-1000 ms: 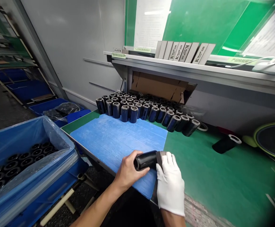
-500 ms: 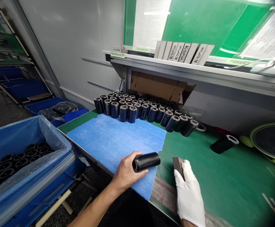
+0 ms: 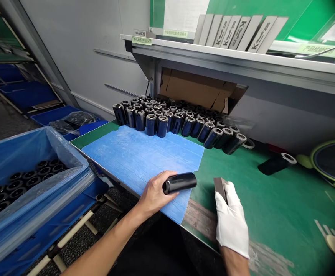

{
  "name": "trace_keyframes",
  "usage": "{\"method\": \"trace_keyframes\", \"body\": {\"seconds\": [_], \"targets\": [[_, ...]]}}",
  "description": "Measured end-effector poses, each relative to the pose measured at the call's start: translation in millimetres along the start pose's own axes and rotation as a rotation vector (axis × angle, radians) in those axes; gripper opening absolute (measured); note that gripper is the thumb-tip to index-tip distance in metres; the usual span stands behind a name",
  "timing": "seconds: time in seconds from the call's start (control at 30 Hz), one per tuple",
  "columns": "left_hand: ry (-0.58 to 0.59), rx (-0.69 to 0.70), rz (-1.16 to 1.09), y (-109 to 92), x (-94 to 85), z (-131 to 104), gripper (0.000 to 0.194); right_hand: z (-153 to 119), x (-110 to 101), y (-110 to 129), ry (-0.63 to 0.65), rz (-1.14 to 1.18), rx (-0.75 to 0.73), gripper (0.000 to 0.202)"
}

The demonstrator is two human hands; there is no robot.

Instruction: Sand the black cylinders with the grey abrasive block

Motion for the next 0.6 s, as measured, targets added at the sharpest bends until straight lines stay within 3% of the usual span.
{"method": "trace_keyframes", "body": {"seconds": [0.17,0.27,0.33,0.5,0.6], "targets": [[0.007,-0.018,0.003,0,1.5,0,0.053,-14,20,30,-0.040,-0.071,-0.307,0.064],[0.007,-0.015,-0.006,0,1.7,0,0.053,-22,33,41,0.017,-0.025,-0.359,0.061],[0.012,-0.004,-0.015,0,1.9,-1,0.053,-19,29,38,0.027,0.001,-0.288,0.064],[0.006,0.020,-0.034,1,1.2,-1,0.054,-4,-9,18,-0.044,-0.023,0.035,0.085],[0.011,0.023,-0.051,1,0.8,1,0.055,-3,-20,13,-0.065,-0.018,0.105,0.089]]}}
Point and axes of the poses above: each hand's wrist, its own z-axis towards the middle knuckle, its own x-axis out of the palm, y = z × x, the point moved 4 cm from there along z, towards the middle knuckle, and after that the axes turned 5 degrees about -x, right-handed, at the moved point
